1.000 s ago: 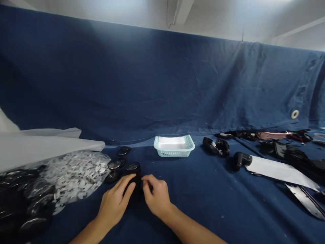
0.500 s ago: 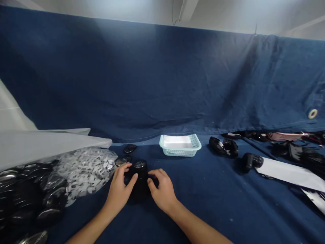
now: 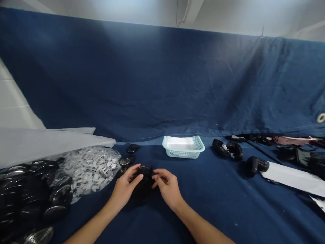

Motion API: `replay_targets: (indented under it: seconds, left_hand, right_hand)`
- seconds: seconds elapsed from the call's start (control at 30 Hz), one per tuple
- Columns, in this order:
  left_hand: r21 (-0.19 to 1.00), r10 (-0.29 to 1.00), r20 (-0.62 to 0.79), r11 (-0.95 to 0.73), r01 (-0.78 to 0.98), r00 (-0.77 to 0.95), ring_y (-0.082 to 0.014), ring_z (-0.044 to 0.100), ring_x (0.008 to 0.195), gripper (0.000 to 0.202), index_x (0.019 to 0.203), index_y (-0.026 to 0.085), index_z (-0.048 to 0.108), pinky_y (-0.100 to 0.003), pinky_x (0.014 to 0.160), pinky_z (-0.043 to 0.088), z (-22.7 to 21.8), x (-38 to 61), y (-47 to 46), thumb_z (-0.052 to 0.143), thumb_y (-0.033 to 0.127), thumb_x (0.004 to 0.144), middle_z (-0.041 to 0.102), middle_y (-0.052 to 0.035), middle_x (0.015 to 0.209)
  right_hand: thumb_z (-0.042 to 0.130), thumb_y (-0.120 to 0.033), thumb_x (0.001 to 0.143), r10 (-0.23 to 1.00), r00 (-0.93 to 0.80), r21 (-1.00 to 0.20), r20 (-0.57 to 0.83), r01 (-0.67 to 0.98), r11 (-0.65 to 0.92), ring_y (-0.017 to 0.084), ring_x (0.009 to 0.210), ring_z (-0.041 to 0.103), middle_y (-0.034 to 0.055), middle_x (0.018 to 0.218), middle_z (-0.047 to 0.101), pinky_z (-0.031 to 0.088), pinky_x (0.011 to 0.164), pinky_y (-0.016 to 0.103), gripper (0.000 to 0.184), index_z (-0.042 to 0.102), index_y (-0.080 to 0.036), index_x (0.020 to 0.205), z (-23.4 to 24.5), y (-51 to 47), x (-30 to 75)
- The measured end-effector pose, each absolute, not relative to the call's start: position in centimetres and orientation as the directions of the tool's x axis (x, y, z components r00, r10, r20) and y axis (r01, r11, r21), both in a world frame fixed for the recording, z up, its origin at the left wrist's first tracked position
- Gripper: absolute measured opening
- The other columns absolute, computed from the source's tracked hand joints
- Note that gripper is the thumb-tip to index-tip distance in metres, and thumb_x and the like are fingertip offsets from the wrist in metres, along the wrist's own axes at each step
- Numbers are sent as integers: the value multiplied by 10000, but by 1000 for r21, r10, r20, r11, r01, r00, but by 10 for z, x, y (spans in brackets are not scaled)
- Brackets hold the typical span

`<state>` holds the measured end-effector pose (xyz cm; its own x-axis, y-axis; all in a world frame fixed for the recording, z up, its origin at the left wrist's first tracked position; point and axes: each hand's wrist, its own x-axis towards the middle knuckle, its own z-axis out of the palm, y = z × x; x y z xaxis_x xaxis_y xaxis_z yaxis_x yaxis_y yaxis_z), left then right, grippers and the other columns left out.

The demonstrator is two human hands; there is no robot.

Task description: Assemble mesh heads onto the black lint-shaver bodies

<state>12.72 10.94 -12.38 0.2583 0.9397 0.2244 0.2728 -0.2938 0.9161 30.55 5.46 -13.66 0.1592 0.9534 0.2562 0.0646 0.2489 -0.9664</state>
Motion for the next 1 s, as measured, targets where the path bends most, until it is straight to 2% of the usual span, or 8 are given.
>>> replay_targets:
  seconds: [0.1,0.23,0.53,0.73,0.8,0.87,0.93,1.0]
  left_hand:
    - [981,948,134,-168,98,288,-251,661,1015,515,1204,167,579,-380,908,506,-116,132,105,666,420,765,695,-106,1107]
    - [998,949,69,-65,-24,308,-244,674,962,540,1186,156,586,-348,827,538,-111,135,100,719,417,732,705,-106,1052]
    - [998,950,22,-4,-59,311,-155,639,603,517,1105,122,642,-273,540,557,-115,135,100,720,470,730,677,-49,747]
    - [996,959,72,-82,24,274,-69,468,352,511,1111,150,669,-180,311,350,-123,134,103,703,493,733,662,-2,653]
    - [989,959,112,-134,67,259,-84,524,397,452,1104,179,688,-196,373,421,-122,133,102,686,473,761,706,-17,726]
    - [955,945,214,-256,152,248,-151,667,625,373,1091,219,709,-241,579,543,-120,131,100,654,446,800,745,-37,893]
    - [881,907,337,-399,255,254,-206,688,923,307,1075,252,721,-292,840,539,-118,129,98,611,418,841,733,-30,1057]
    - [814,872,410,-483,324,269,-220,658,1039,287,1077,266,720,-318,951,491,-117,128,97,575,401,869,719,-19,1111]
  right_hand:
    - [659,-465,793,960,200,-978,196,-29,206,142,571,629,32,881,652,555,607,333,448,574,-195,1140,-141,60,308]
    - [693,-465,755,982,160,-984,104,-128,125,171,720,637,57,1040,612,564,510,299,597,510,-255,1283,-138,61,310]
    - [674,-370,803,996,-86,-940,22,-342,-9,206,786,666,77,1024,655,587,620,379,445,618,-239,1225,-130,60,321]
    - [710,-358,782,998,-56,-937,36,-350,15,177,793,649,70,1022,666,569,663,338,382,666,-223,1137,-133,60,320]
    - [712,-352,782,999,-39,-937,32,-350,17,161,794,640,60,1006,672,556,684,312,381,667,-227,1140,-134,60,320]
    - [715,-351,780,999,-26,-937,30,-350,19,155,795,634,58,992,678,544,685,291,387,667,-224,1143,-134,60,320]
    - [721,-351,773,999,-17,-936,30,-351,22,160,804,634,61,994,682,537,682,282,394,671,-217,1140,-135,60,320]
    - [724,-353,767,999,-9,-936,33,-352,27,170,822,636,67,1016,681,536,677,279,399,673,-211,1136,-135,59,320]
